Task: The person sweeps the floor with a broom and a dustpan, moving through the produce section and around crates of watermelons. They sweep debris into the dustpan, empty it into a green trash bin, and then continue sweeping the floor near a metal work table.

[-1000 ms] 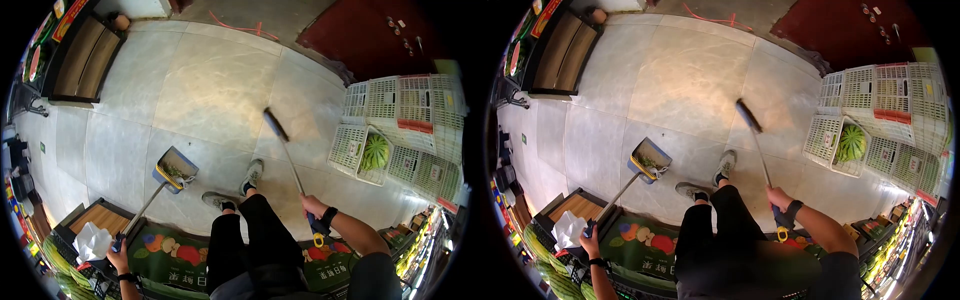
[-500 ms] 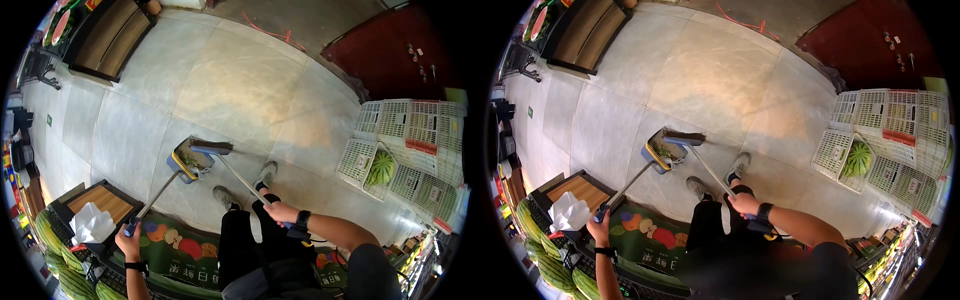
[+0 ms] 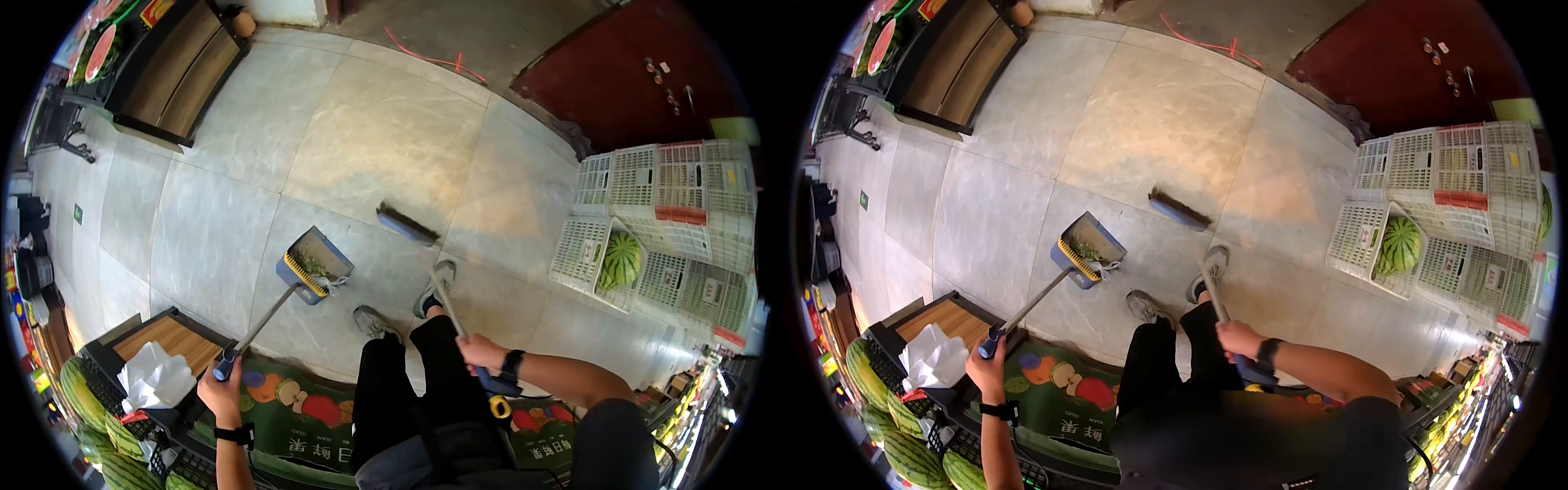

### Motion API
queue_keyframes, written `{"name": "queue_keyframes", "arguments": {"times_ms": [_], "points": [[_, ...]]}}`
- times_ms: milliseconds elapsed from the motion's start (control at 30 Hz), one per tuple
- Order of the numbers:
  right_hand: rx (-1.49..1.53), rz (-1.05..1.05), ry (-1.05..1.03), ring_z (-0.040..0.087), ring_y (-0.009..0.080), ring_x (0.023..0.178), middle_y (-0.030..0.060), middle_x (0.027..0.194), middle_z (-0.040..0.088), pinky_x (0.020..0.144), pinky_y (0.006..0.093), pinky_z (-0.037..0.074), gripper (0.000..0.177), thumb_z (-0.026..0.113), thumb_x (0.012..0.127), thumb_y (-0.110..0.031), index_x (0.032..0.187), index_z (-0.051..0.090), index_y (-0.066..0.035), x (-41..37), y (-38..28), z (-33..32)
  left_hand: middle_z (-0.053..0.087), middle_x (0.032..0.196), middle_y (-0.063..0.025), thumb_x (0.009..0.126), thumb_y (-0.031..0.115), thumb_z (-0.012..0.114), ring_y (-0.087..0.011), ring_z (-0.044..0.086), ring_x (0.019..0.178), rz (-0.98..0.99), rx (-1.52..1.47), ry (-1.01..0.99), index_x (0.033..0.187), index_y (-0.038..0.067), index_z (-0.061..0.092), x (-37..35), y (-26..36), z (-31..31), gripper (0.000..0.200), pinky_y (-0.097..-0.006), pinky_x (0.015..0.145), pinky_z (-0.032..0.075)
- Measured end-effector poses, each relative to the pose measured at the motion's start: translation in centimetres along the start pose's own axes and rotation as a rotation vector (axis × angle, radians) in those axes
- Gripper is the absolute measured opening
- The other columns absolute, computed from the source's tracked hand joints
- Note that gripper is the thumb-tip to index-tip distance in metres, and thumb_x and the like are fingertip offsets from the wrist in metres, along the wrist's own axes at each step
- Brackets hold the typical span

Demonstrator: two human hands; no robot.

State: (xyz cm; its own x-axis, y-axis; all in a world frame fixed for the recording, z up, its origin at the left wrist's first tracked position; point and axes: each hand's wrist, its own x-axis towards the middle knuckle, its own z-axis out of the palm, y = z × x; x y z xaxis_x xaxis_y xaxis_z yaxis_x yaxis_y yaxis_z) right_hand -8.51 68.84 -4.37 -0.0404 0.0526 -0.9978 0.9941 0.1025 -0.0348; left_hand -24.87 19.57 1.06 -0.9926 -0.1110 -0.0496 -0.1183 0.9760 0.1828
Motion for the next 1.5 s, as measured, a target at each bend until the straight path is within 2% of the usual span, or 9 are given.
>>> {"name": "queue_keyframes", "arguments": {"times_ms": [67,233,467,667,833,900,1167,1400,1500], "points": [[0.023,0.008,-0.060,0.057,0.0216,0.049,0.0090,0.061,0.053,0.045,0.0381,0.053,0.044,0.038,0.101,-0.039,0.088,0.053,0.000,1.9,-0.2,3.5,0.054,0.056,-0.0186,0.072,0.038,0.081,-0.0408,0.055,0.056,0.016,0.014,0.012,0.065,0.003,0.057,0.0,-0.3,0.2,0.043,-0.0419,0.052,0.044],[-0.264,-0.053,-0.120,0.058,0.0251,0.044,0.0119,0.054,0.057,0.046,0.0388,0.052,0.054,0.038,0.100,-0.042,0.076,0.056,0.003,3.0,-1.4,6.9,0.055,0.057,-0.0193,0.071,0.040,0.081,-0.0414,0.056,0.057,0.025,-0.010,0.011,0.064,0.003,0.057,-0.8,-0.3,-0.2,0.044,-0.0430,0.052,0.045],[-0.288,-0.177,-0.129,0.055,0.0193,0.042,0.0074,0.055,0.052,0.040,0.0339,0.049,0.058,0.041,0.099,-0.049,0.071,0.052,0.000,0.9,-0.5,1.0,0.049,0.053,-0.0166,0.073,0.036,0.081,-0.0385,0.049,0.051,0.040,-0.024,0.040,0.059,0.003,0.049,-0.5,1.0,-0.9,0.048,-0.0394,0.047,0.040],[-0.134,-0.070,-0.046,0.049,0.0135,0.043,0.0023,0.058,0.045,0.039,0.0305,0.043,0.043,0.040,0.101,-0.045,0.079,0.045,-0.008,-1.6,-1.6,-3.4,0.048,0.053,-0.0158,0.074,0.032,0.081,-0.0383,0.045,0.049,0.020,-0.111,0.017,0.061,0.002,0.050,-1.6,0.8,-1.6,0.045,-0.0384,0.046,0.038],[-0.104,-0.012,-0.029,0.049,0.0150,0.043,0.0034,0.058,0.045,0.041,0.0330,0.044,0.045,0.037,0.101,-0.045,0.079,0.045,-0.006,-0.4,-2.2,-5.6,0.053,0.057,-0.0174,0.075,0.031,0.080,-0.0373,0.050,0.052,-0.083,-0.138,-0.019,0.065,0.000,0.054,-5.0,-3.2,-1.3,0.042,-0.0388,0.050,0.041],[-0.056,0.079,-0.059,0.049,0.0155,0.044,0.0036,0.059,0.045,0.042,0.0335,0.045,0.045,0.037,0.101,-0.046,0.080,0.044,-0.006,-0.8,-3.1,-4.4,0.052,0.057,-0.0178,0.075,0.031,0.080,-0.0377,0.049,0.052,-0.091,-0.097,-0.022,0.066,0.000,0.054,-5.3,-3.9,-1.1,0.042,-0.0391,0.050,0.041],[-0.355,-0.074,-0.346,0.054,0.0252,0.042,0.0095,0.049,0.052,0.043,0.0392,0.045,0.056,0.033,0.103,-0.041,0.066,0.051,-0.002,4.0,-4.3,5.7,0.048,0.056,-0.0174,0.076,0.032,0.079,-0.0402,0.042,0.053,-0.139,-0.071,-0.043,0.064,0.000,0.048,-3.0,-5.6,-1.2,0.045,-0.0389,0.050,0.039],[-0.065,0.060,-0.414,0.041,0.0125,0.043,-0.0002,0.057,0.040,0.040,0.0308,0.040,0.046,0.046,0.098,-0.050,0.082,0.044,-0.007,1.4,-3.6,2.4,0.049,0.056,-0.0186,0.073,0.036,0.080,-0.0423,0.049,0.055,-0.077,-0.094,0.034,0.062,0.003,0.051,-3.1,-6.9,-1.1,0.045,-0.0430,0.050,0.039],[-0.026,0.062,-0.307,0.041,0.0106,0.045,-0.0014,0.057,0.040,0.040,0.0290,0.038,0.044,0.046,0.099,-0.049,0.081,0.044,-0.009,-1.4,-2.6,-0.4,0.051,0.057,-0.0191,0.073,0.034,0.080,-0.0425,0.050,0.057,-0.133,-0.086,-0.008,0.063,0.002,0.051,-3.4,-7.6,-0.9,0.044,-0.0430,0.050,0.040]]}}
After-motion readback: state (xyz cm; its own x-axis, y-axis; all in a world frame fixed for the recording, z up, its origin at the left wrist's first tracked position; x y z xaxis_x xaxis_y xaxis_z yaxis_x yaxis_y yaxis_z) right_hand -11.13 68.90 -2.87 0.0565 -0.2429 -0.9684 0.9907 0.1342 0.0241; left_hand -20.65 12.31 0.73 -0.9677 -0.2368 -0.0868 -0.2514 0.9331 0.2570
